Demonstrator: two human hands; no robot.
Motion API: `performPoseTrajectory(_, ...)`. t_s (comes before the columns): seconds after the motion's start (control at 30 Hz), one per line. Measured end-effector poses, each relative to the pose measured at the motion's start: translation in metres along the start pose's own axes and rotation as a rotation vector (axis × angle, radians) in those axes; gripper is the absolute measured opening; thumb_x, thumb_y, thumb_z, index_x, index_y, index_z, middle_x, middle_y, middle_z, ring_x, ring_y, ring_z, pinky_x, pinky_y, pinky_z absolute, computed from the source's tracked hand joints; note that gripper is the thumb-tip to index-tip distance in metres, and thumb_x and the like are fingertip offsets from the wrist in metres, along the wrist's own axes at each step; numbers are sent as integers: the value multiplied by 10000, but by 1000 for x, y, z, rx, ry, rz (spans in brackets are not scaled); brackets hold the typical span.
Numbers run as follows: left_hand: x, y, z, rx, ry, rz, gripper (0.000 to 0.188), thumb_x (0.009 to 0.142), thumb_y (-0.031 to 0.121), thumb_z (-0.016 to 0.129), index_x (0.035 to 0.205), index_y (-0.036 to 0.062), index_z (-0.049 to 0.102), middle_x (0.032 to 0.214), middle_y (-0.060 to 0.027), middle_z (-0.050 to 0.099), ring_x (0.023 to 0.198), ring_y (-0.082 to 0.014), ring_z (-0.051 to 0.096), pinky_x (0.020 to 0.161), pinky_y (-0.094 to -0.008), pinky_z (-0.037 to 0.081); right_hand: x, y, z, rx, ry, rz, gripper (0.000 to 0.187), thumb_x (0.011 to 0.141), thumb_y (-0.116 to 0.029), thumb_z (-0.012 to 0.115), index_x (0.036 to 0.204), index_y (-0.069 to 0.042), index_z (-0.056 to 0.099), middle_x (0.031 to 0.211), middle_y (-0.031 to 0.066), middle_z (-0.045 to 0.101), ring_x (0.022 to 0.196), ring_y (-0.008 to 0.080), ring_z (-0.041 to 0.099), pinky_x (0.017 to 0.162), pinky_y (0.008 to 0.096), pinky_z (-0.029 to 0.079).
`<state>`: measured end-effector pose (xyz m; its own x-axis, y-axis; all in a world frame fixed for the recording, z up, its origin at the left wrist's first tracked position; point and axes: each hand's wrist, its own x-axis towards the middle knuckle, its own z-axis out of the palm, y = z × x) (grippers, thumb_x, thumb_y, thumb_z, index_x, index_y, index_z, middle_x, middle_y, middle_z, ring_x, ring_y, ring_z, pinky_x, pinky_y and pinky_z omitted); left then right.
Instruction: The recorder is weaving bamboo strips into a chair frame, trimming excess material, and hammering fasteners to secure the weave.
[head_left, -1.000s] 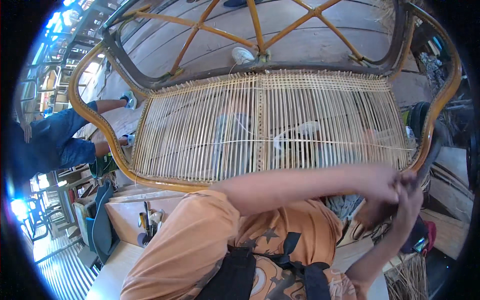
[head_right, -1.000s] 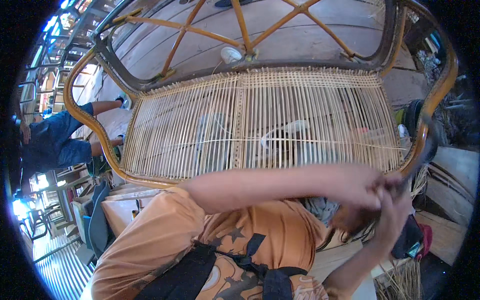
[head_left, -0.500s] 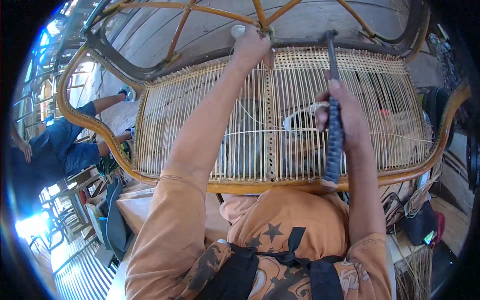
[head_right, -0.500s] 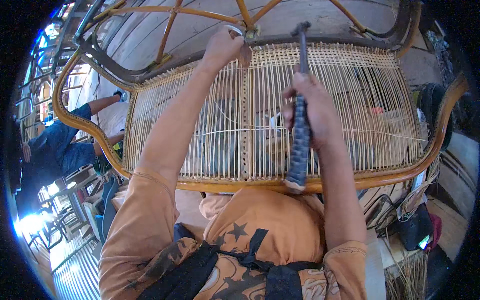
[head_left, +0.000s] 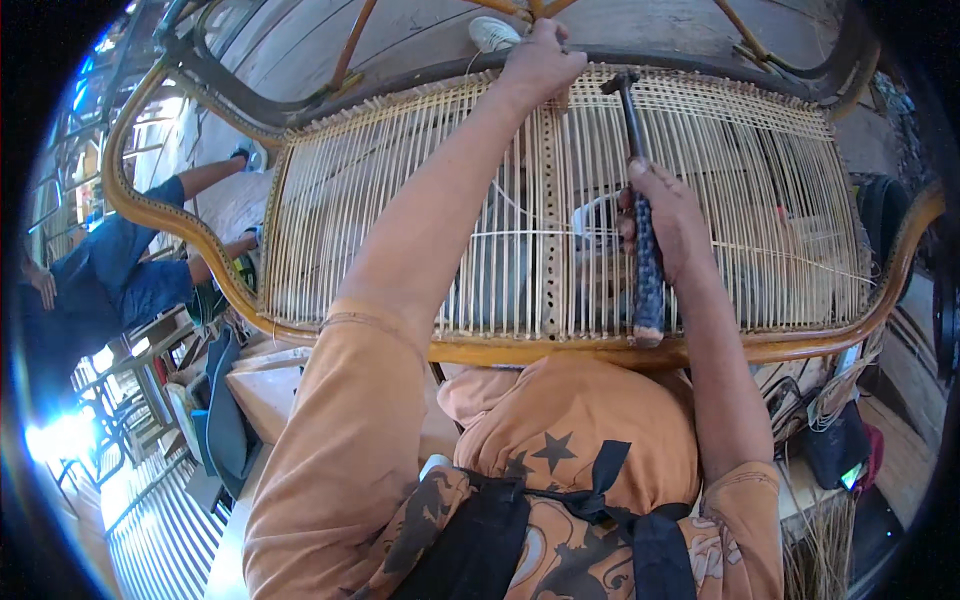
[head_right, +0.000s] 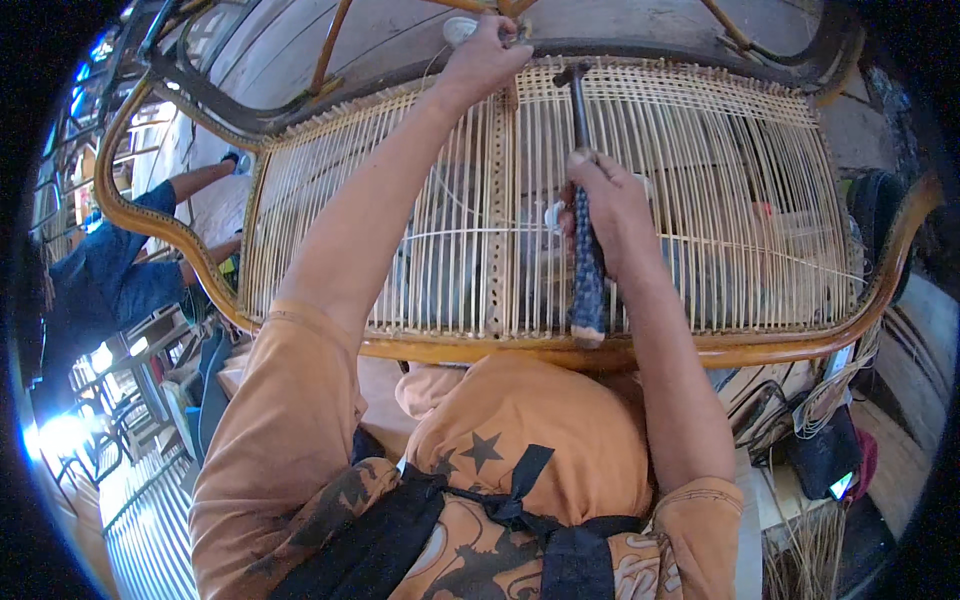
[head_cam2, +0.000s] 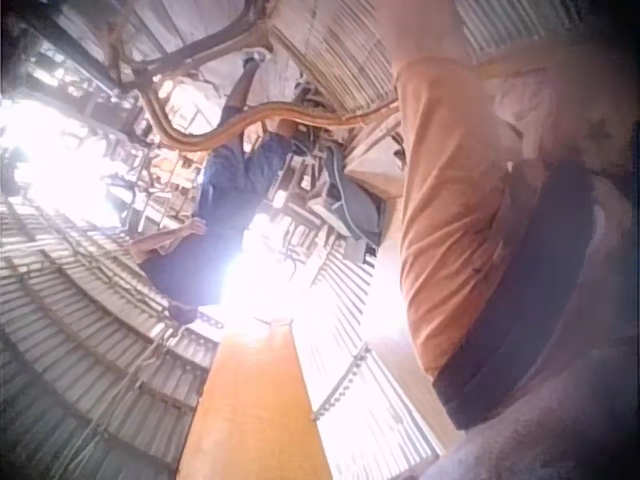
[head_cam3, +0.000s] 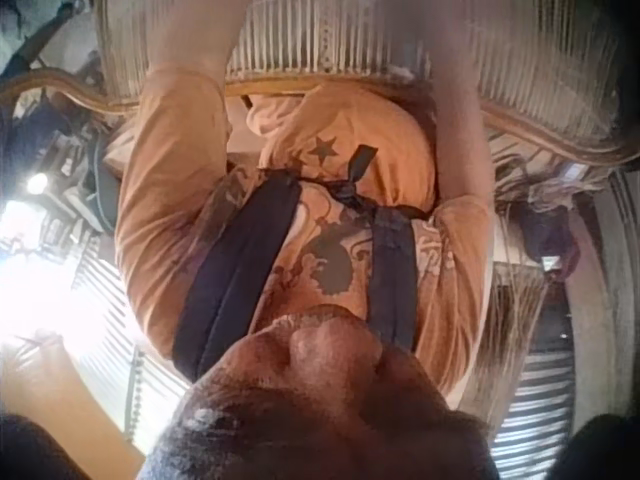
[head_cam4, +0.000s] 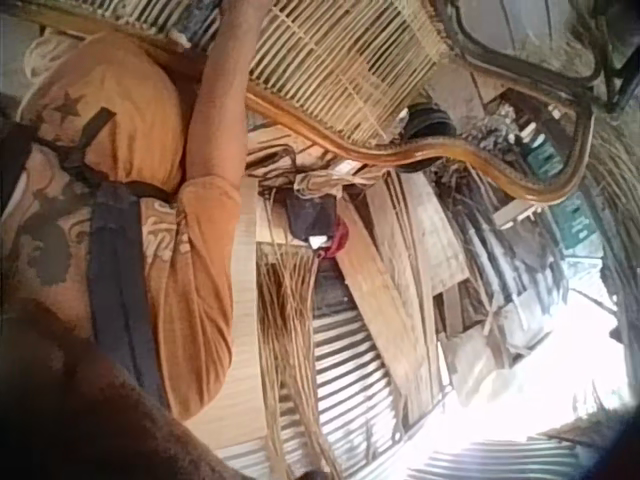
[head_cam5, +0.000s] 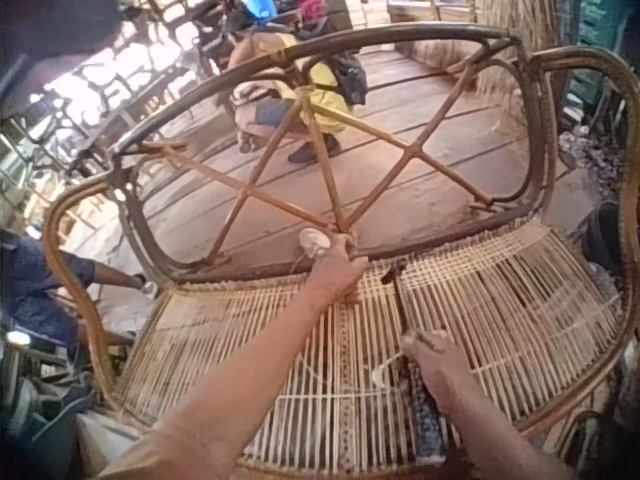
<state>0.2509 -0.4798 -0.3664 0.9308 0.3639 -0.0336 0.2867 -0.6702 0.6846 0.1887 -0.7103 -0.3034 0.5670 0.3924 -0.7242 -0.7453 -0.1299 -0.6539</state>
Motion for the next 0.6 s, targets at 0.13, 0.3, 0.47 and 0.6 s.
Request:
performPoseTrajectory(0.13,0,-6,6,65,-4,121,422,791,274,552,1125,19,512,1071,-238,607,1033,-376,580,928,-420,442,12,0,12,124,24,49,279,925,-338,501,831,-76,515,662,23,524,480,129,515,418,292,422)
performPoseTrajectory(0.3,-4,-14,16,41,49,220,379,815,259,535,1110,23,502,1044,-250,605,1021,-384,579,922,-438,437,17,9,23,86,-1,14,285,940,-353,454,905,-77,519,649,24,523,463,135,515,406,293,428)
performPoseTrajectory(0.47,-6,-18,22,66,71,180,377,817,248,538,1117,26,485,1035,-256,606,1014,-388,579,924,-436,434,21,12,19,40,-107,52,281,954,-351,440,1005,-85,513,642,6,517,455,116,503,374,271,412)
performPoseTrajectory(0.6,-4,-20,21,29,57,198,377,817,245,541,1119,27,482,1040,-254,605,1020,-387,577,918,-438,436,24,11,16,123,-82,41,304,971,-347,420,1092,-79,494,642,-5,511,438,105,491,340,253,394)
